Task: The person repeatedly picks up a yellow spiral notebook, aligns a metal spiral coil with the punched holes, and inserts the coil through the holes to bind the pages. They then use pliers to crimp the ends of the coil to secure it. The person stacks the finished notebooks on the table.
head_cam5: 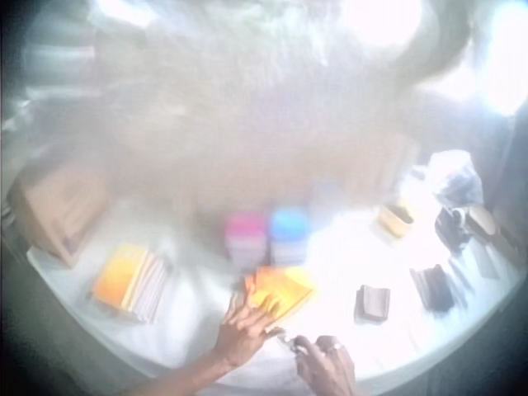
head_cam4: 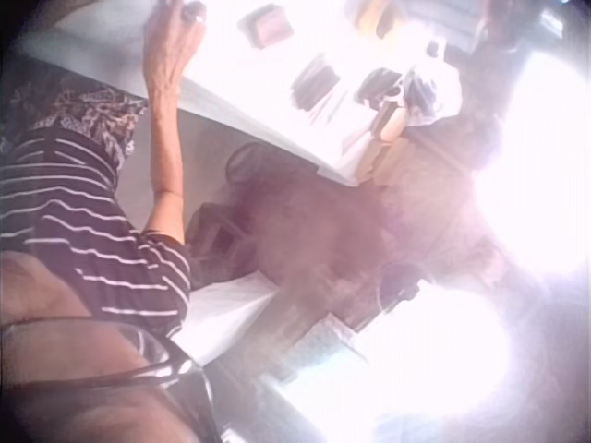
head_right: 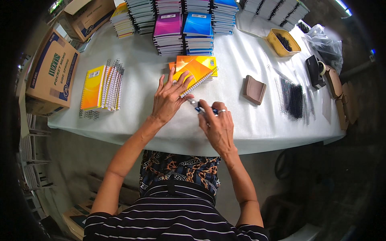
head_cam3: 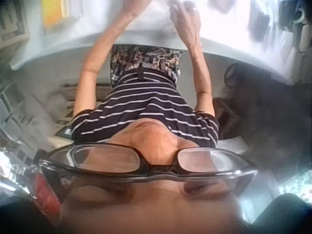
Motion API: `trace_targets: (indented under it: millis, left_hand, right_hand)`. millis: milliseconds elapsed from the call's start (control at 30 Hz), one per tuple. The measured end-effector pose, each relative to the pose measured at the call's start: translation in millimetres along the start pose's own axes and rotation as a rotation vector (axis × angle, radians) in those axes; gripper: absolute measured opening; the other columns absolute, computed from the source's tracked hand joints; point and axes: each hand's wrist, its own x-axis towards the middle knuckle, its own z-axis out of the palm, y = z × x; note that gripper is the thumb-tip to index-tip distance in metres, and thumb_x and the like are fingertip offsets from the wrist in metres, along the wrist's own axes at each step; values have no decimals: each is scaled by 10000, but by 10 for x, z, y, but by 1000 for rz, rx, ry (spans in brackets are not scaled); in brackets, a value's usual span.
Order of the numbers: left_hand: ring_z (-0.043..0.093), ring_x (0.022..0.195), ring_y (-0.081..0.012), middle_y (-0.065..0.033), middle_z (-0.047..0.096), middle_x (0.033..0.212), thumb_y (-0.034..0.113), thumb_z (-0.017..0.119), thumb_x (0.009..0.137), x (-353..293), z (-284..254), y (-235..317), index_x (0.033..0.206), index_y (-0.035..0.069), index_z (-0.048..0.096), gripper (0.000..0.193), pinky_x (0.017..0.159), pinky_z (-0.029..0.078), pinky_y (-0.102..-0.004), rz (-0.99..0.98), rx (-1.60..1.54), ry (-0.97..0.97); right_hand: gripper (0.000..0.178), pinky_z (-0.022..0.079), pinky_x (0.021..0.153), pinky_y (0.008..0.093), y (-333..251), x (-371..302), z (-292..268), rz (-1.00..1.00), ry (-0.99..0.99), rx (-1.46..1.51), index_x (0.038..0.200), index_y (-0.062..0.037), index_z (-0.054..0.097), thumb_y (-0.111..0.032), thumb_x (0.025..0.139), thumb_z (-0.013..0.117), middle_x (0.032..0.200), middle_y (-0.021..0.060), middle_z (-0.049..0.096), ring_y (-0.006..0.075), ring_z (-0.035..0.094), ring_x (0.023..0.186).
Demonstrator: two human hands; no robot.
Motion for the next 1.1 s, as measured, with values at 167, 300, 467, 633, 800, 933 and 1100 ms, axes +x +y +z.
trace_targets:
  millis: [167,300,467,633,800,933,1100]
  left_hand:
    - [406,1367,-364,-4,531,1421,367,674,851,20,-1,80,1391,177,531,590,1070,315,-578,-60,-7,34]
    - [433,1354,-344,5,546,1405,333,688,845,35,6,112,1400,182,521,598,1067,314,-574,-69,13,57]
    - [469,1332,-317,23,549,1399,306,697,837,47,-44,122,1396,194,525,595,1076,305,-568,-106,26,61]
    - [491,1312,-313,42,566,1377,339,706,807,97,-413,61,1393,229,532,621,1099,293,-555,-99,120,158]
    - [480,1322,-321,44,584,1358,313,691,819,-36,-1490,-373,1383,242,546,587,1104,301,-535,-146,292,325]
    - [431,1363,-317,19,548,1403,341,682,819,-422,-2017,-1016,1407,233,519,619,1122,257,-537,-338,330,153]
    - [302,1427,-359,-26,466,1476,500,731,723,-763,-2158,-1276,1416,283,501,762,1112,214,-604,-445,229,-251]
  right_hand:
    - [473,420,753,393,-37,54,69,-51,68,-35,1248,-156,606,-165,793,737,1039,120,515,259,544,924]
    - [389,450,682,348,-39,120,51,-107,74,-58,1200,-137,627,-169,823,716,943,102,534,220,563,810]
    - [264,469,566,262,78,343,-173,542,-559,911,1127,-37,636,-247,1004,533,769,35,579,93,553,633]
    - [306,490,671,274,193,429,-248,216,-394,627,1201,19,606,-200,1004,520,886,71,609,137,569,735]
    - [255,473,842,405,769,260,-265,171,-179,-118,1156,-56,628,-180,933,621,1054,161,586,329,592,925]
    - [359,357,1020,463,914,215,-152,-49,49,-352,1224,-108,609,-218,891,687,1203,149,548,324,514,1156]
    - [327,466,910,408,614,824,31,-2,52,146,1199,-80,616,-194,899,680,1160,155,577,293,580,1062]
